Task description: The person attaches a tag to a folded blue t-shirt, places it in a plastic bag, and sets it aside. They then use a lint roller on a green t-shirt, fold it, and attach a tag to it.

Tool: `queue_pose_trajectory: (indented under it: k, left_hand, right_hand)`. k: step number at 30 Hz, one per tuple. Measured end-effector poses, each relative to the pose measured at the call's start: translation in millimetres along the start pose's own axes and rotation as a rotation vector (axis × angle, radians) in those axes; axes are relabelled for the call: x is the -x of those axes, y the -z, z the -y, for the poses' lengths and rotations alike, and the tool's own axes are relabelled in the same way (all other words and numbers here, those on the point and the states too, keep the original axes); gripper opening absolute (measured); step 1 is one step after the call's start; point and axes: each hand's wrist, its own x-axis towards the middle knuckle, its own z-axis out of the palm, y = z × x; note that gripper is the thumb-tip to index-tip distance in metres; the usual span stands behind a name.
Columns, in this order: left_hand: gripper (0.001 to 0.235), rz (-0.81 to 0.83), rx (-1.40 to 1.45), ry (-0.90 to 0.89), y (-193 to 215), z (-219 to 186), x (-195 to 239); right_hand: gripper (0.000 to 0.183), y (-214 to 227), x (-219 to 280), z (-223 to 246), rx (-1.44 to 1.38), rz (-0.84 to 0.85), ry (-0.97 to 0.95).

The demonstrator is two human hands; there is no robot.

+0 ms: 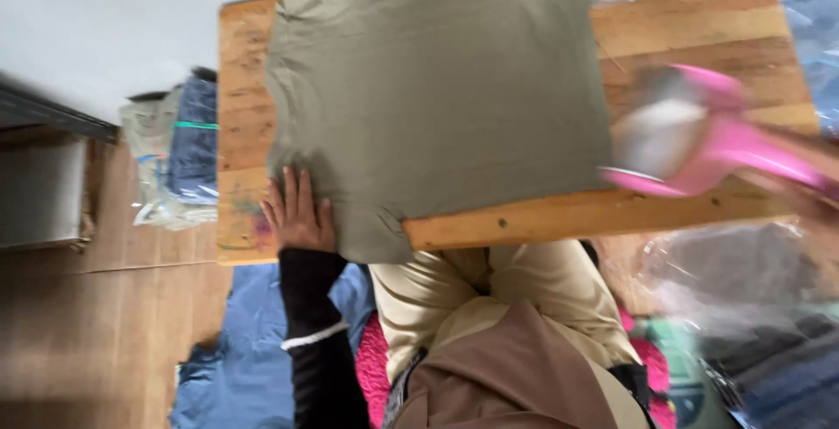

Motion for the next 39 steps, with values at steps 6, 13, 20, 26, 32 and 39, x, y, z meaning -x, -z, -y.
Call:
queue_pose_trajectory:
  k: [6, 13, 20, 26, 32, 39]
  left_hand:
    - [0.055, -0.012, -0.017, 0.085, 1.7, -2.3, 0.4]
    - [0.052, 0.056, 0.021, 0.075, 30.3, -15.8, -7.9]
    - [0.05, -0.095, -0.083, 0.031, 28.5, -6.7, -11.5]
    - [0.048, -0.107, -0.163, -0.2, 63.8, -30.6, -99.8]
    - [0.045, 0.233, 0.223, -0.282, -29.0, -36.6, -202.7]
    - [0.061, 0.468, 0.042, 0.059, -22.4, -23.2, -212.5]
  right_hand:
    - [0.03, -139.5, -273.8, 168.2, 0.082, -0.118, 0.288]
    - [0.041, -287.4, -372.0, 141.5, -0.049, 0.059, 0.075]
    - [0.045, -74.5, -184.1, 76.3, -0.15, 0.4, -0.276]
    - [0.041, -21.1, -144.3, 71.0, -0.087, 0.177, -0.232]
    - [0.036, -64.5, -204.8, 100.2, 0.022, -0.054, 0.029]
    - [0.044, -52.7, -125.1, 72.2, -0.063, 0.189, -0.282]
